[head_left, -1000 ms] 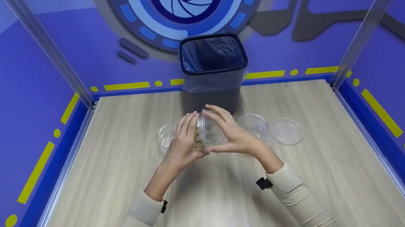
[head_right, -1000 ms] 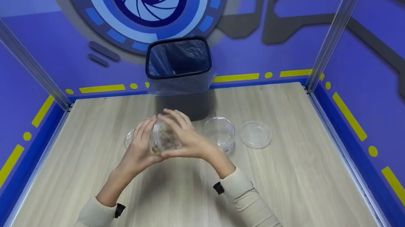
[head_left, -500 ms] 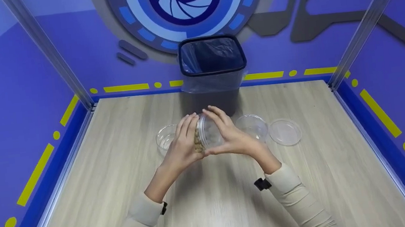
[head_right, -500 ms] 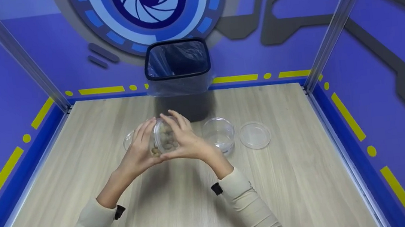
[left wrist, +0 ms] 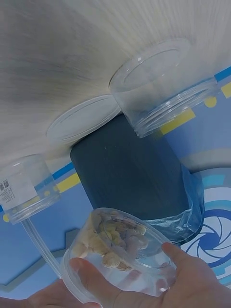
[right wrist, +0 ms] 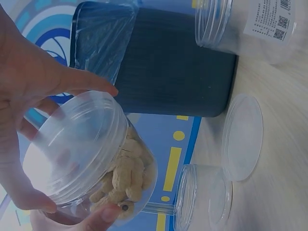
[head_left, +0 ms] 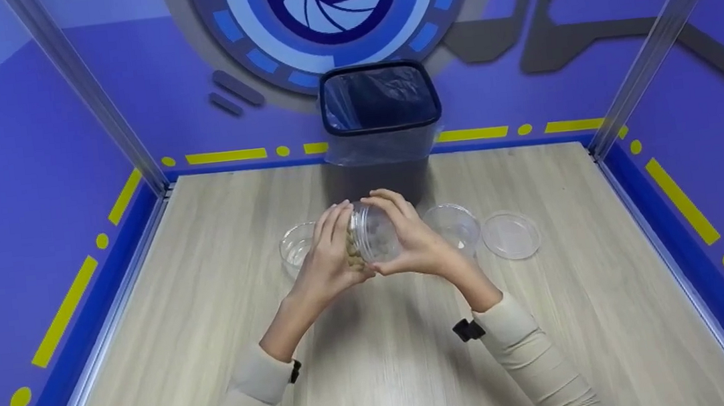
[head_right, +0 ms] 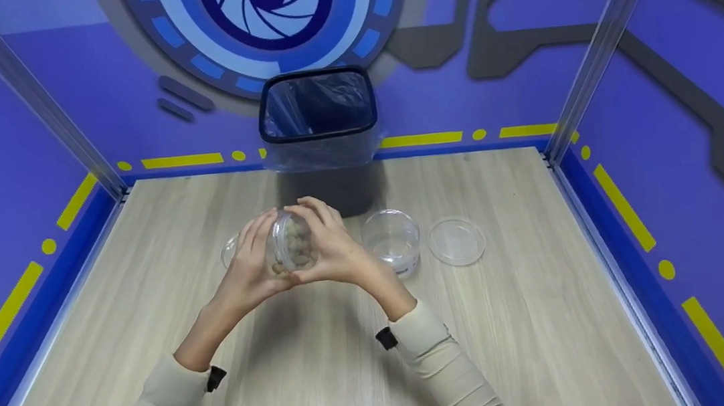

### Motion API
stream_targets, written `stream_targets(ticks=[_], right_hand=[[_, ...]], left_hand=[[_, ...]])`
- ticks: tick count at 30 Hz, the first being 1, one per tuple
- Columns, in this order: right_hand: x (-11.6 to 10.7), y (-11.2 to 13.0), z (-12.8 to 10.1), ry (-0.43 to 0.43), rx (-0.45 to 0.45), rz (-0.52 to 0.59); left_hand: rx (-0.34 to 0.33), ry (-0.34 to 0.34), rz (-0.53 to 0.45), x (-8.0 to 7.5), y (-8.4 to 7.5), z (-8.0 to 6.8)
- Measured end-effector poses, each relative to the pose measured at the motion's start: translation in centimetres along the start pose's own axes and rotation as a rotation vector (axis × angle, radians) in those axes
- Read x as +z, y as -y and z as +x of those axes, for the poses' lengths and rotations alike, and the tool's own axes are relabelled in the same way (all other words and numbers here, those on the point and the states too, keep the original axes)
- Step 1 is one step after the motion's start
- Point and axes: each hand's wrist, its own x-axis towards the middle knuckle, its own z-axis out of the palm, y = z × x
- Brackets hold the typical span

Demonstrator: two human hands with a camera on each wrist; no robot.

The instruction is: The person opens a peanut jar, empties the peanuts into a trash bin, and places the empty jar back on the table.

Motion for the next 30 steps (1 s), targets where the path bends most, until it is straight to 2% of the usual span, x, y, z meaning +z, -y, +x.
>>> stream_targets(ticks=[6,10,14,22,26,30], right_hand=[[-0.1,-0.2,-0.1,-0.014,0.026,0.025],[-0.3,-0.5,-0.1,-0.049,0.031,0.025],[-0.3,-0.7,-0.2,-0.077,0.062,0.059],[0.2,-1.4,-0.3,-0.098,0.092,0.065],[0.8,-1.8,-0.4,-0.097,0.102,0.058],[1.4,-2.0,-0.6,-0.092,0.134,0.122]], left_hand=[[-0.027,-0.023,-0.023,-0.5,0.5,-0.3],[-0.092,-0.027,-0.090,-1.1,1.1,-0.4],[-0.188,-0.047,-0.142,-1.8,1.9,-0.4],[-0.334,-0.132,-0.129,-2.6,3.5,-0.8],[-0.376,-0.175,-0.132,-3.0,4.1,-1.0],[-0.407,-0.202,-0.127,-3.4,4.7,-1.4]])
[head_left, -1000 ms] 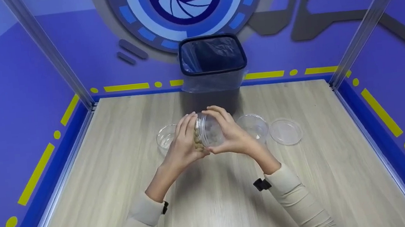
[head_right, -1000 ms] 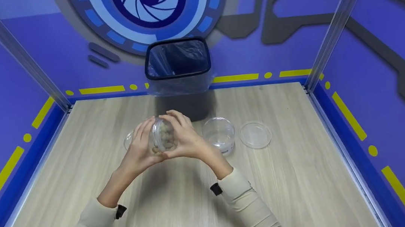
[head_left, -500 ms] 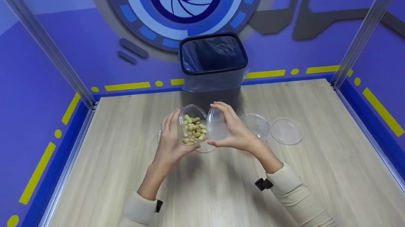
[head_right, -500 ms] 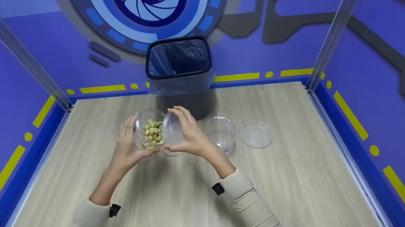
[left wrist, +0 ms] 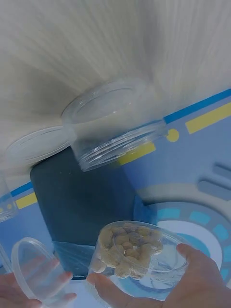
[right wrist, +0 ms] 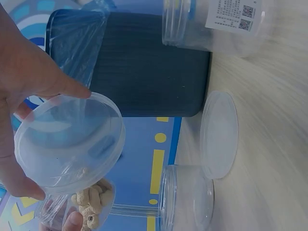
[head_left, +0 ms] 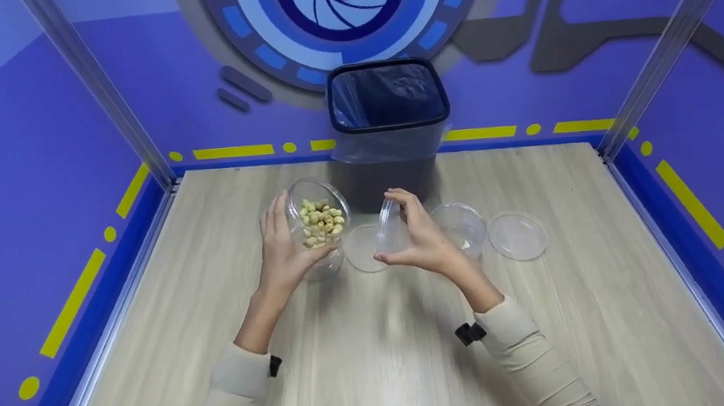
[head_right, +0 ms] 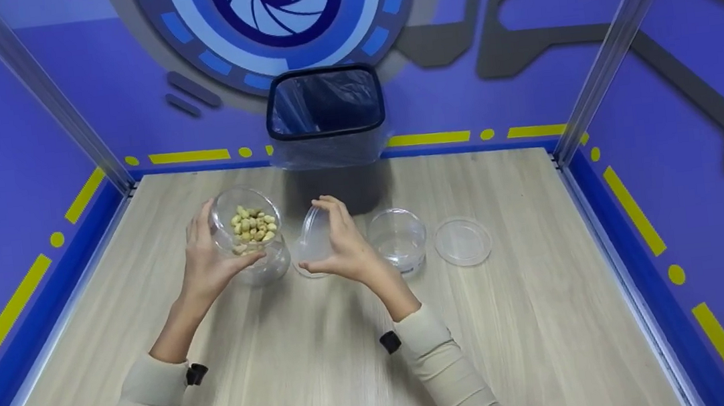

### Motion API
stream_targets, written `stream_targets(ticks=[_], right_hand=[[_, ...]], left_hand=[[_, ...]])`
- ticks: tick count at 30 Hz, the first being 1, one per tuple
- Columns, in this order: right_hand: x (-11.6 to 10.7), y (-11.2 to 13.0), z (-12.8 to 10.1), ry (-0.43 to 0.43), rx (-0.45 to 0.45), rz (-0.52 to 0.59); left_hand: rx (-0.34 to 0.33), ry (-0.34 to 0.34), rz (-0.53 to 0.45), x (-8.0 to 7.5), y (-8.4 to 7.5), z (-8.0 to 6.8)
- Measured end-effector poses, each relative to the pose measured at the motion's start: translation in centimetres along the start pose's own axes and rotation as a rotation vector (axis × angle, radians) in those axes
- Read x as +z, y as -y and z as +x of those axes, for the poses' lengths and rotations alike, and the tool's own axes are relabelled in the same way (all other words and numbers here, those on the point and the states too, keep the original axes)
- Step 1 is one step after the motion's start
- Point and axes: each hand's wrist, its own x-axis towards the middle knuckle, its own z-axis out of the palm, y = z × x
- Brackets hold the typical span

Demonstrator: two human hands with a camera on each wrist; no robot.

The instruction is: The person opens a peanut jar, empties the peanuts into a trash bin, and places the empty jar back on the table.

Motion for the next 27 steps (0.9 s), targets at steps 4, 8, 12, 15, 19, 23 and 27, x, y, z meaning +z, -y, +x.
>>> stream_targets(ticks=[4,8,12,15,19,23,27], right_hand=[[1.0,0.0,-0.1,0.017,0.049,0.128],[2.1,0.2,-0.2,0.041,0.097,0.203],[3.5,0.5,-0.1,0.049,0.116,0.251],[4.5,0.7,0.1,0.039,0.118,0.279],[5.8,0.9,0.5,0.008,0.147,0.301],[6.7,1.4,1.3,-0.040,0.187,0.298],[7.8,1.0,2.5,-0.097,0.207,0.290]], left_hand=[[-0.016,-0.034,0.028,-0.6,0.9,0.0],[-0.044,-0.070,0.021,-1.3,1.7,-0.2],[-0.067,-0.102,0.011,-2.2,2.4,-0.5],[-0.083,-0.118,0.018,-2.8,2.7,-0.5],[-0.114,-0.123,0.034,-3.5,3.0,-0.6],[-0.124,-0.126,0.049,-3.7,3.2,-0.9],[-0.128,-0.130,0.051,-3.9,3.4,-1.0]])
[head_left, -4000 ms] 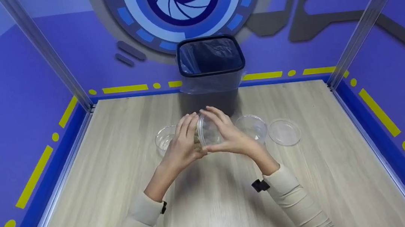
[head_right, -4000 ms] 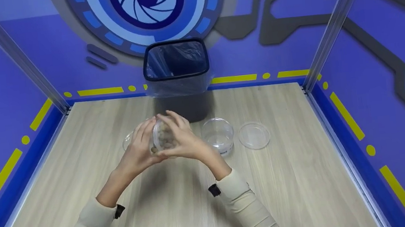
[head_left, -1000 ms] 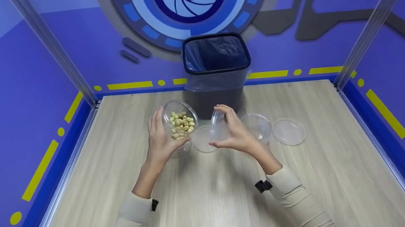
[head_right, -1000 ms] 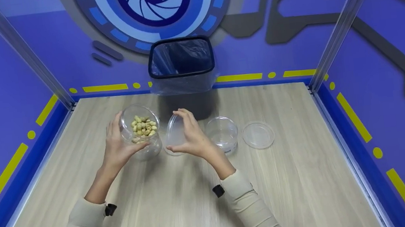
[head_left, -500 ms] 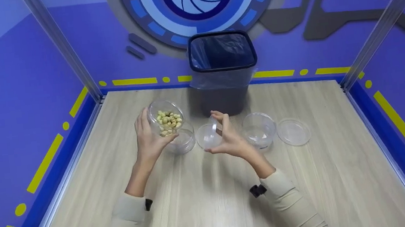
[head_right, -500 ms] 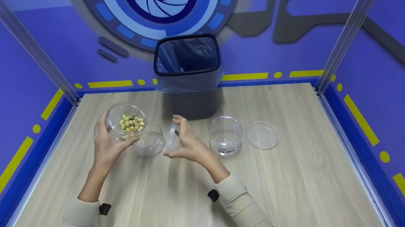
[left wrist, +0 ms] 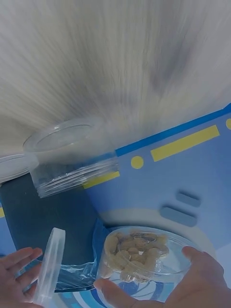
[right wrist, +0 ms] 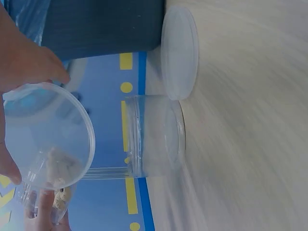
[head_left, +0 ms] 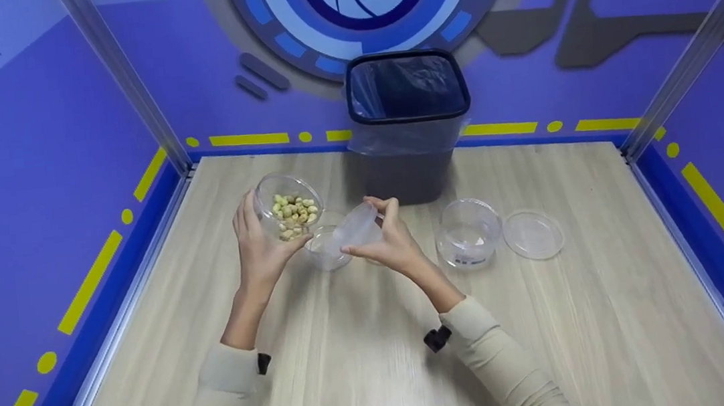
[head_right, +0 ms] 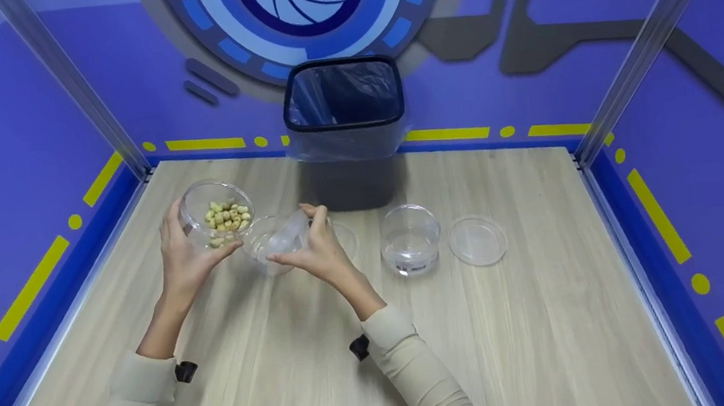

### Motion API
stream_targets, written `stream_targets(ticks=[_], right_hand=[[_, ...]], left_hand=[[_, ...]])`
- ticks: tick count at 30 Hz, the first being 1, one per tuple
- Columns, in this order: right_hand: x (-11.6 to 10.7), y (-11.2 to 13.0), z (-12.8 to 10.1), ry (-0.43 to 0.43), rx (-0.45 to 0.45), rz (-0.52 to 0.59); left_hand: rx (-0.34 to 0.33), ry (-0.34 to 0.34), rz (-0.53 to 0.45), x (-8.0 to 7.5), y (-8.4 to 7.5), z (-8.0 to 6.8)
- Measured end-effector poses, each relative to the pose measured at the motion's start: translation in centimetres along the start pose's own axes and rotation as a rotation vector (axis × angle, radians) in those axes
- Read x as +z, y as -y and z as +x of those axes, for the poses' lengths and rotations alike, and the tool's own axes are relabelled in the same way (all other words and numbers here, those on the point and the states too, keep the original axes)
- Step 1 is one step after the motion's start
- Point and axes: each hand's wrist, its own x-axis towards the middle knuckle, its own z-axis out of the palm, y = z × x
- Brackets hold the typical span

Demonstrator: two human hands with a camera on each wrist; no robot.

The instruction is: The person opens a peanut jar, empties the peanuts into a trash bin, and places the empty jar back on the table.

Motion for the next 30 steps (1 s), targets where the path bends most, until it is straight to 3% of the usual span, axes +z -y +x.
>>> stream_targets(ticks=[9,20,30], right_hand=[[1.0,-2.5,3.1,-0.008,-0.001,0.079],[1.9,-4.5,6.8,-0.013,0.049,-0.160],[3.3,-5.5,9.9,-0.075,0.161,-0.202]], left_hand=[[-0.012,-0.005,0.008,-0.4,-0.3,0.0],[-0.012,0.002,0.016,-0.3,0.3,-0.5],[-0.002,0.008,0.030,-0.5,0.6,-1.0]])
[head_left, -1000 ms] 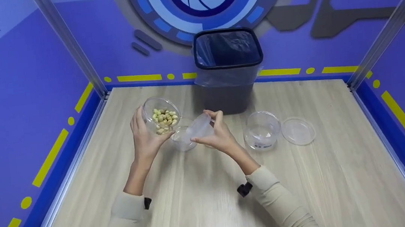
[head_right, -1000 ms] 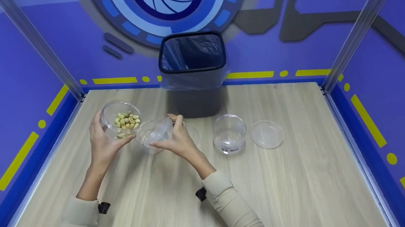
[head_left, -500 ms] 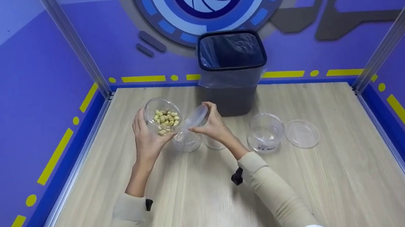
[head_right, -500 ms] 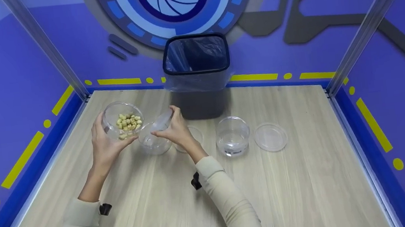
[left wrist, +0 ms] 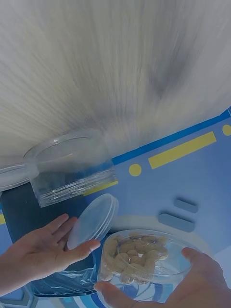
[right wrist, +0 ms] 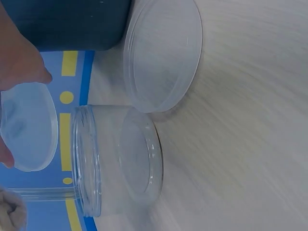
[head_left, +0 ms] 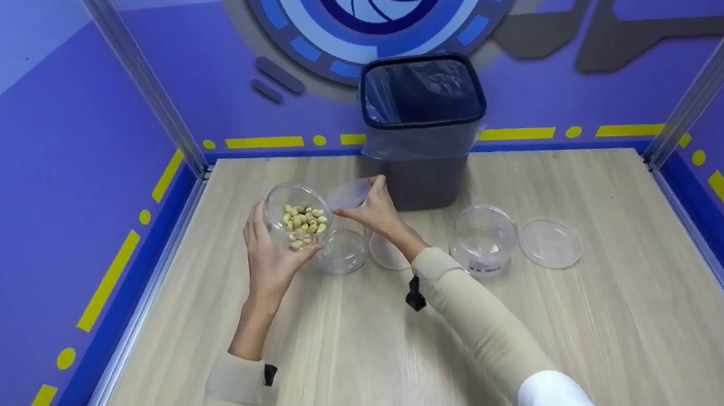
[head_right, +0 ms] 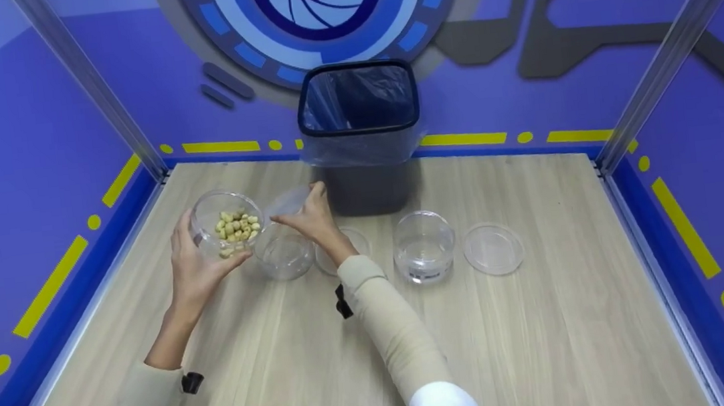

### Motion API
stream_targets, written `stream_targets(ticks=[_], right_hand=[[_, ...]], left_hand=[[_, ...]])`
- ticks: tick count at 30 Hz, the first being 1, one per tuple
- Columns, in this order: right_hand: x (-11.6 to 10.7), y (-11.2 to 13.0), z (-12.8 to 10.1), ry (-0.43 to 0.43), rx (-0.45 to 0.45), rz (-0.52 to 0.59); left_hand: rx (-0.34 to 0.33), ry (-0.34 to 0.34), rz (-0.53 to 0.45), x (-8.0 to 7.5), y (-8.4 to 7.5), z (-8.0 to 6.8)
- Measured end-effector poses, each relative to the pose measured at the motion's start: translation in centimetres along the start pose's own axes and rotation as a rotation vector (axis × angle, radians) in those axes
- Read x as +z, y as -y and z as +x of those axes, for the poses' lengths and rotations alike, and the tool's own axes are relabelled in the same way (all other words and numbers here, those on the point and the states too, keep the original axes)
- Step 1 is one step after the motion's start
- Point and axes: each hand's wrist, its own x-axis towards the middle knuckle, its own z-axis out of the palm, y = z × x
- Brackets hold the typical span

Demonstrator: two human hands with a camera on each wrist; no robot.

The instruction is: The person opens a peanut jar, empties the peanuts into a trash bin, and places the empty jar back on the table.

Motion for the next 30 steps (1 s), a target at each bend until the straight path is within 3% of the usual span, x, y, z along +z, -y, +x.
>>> stream_targets(ticks=[8,16,22,30], right_hand=[[0.3,-0.8,1.6,0.019,0.130,-0.042],[1.6,-1.8,2.7,0.059,0.149,-0.054],[1.6,-2.3,3.1,0.155,0.237,-0.095],[1.1,-2.3,3.8,0.307,0.341,-0.116]], left_hand=[[0.031,-0.005,0.020,0.1,0.6,-0.5],[0.019,-0.002,0.024,-0.6,1.0,-1.1],[0.000,-0.001,0.029,-1.0,1.5,-1.8],[-0.018,0.009,0.022,-0.9,1.4,-1.4]])
